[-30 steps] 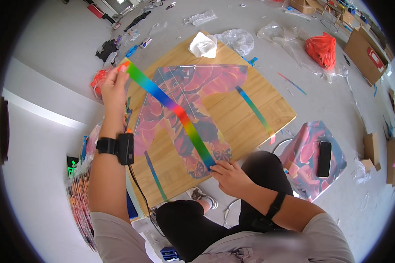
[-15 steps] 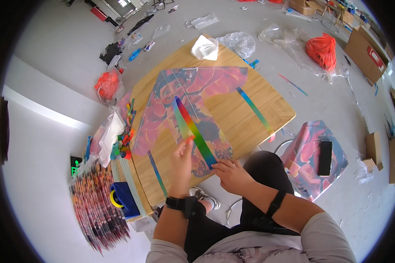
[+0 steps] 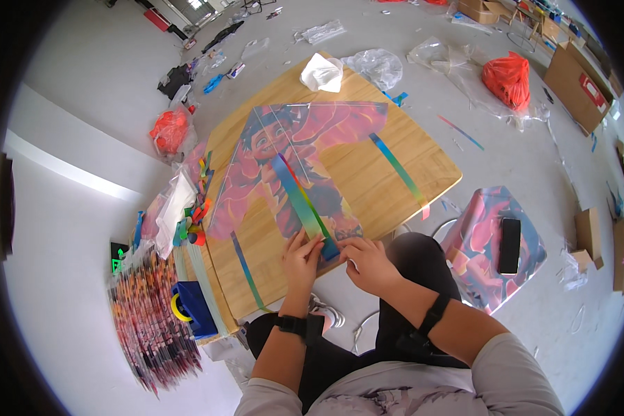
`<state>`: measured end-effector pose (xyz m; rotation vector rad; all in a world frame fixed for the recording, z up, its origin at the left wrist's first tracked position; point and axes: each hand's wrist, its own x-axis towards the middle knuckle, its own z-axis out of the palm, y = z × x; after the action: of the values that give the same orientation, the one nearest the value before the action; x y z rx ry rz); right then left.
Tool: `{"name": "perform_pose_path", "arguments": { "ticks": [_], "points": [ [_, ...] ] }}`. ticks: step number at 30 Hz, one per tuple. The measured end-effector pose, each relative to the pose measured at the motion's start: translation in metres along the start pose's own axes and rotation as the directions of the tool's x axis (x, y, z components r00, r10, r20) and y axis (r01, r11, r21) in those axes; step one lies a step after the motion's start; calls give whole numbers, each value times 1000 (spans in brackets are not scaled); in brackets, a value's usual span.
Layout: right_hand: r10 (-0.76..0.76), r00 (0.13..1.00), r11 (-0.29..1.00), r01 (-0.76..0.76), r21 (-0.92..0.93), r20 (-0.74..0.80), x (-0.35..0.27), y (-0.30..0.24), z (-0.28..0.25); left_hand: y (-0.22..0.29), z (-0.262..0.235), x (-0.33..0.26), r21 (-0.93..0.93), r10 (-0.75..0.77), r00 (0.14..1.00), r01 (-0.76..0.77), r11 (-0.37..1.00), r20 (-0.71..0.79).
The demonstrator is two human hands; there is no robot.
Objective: Assembling a kite by applying tape and decorative plastic strips to the main body.
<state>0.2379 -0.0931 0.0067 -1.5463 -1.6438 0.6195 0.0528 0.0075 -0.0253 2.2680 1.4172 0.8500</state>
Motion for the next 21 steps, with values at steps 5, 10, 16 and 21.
{"name": "perform_pose_path", "arguments": {
  "ticks": [5, 10, 16, 21],
  "points": [
    [-12, 1000, 1000, 12, 13, -5, -1, 2, 1, 0, -3, -10, 28, -37, 998, 35, 999, 47],
    [-29, 1000, 999, 29, 26, -8, -2, 5, 2, 20, -11, -13, 60, 78, 996, -80, 995, 45],
    [-32, 999, 999, 32, -33, -3, -2, 4, 3, 10, -28, -30, 116, 221, 970, -232, 966, 100],
    [-70, 998, 988, 70, -141, 10, -5, 8, 8, 19, -28, -40, 174, 281, 950, -301, 937, 134]
  ]
}}
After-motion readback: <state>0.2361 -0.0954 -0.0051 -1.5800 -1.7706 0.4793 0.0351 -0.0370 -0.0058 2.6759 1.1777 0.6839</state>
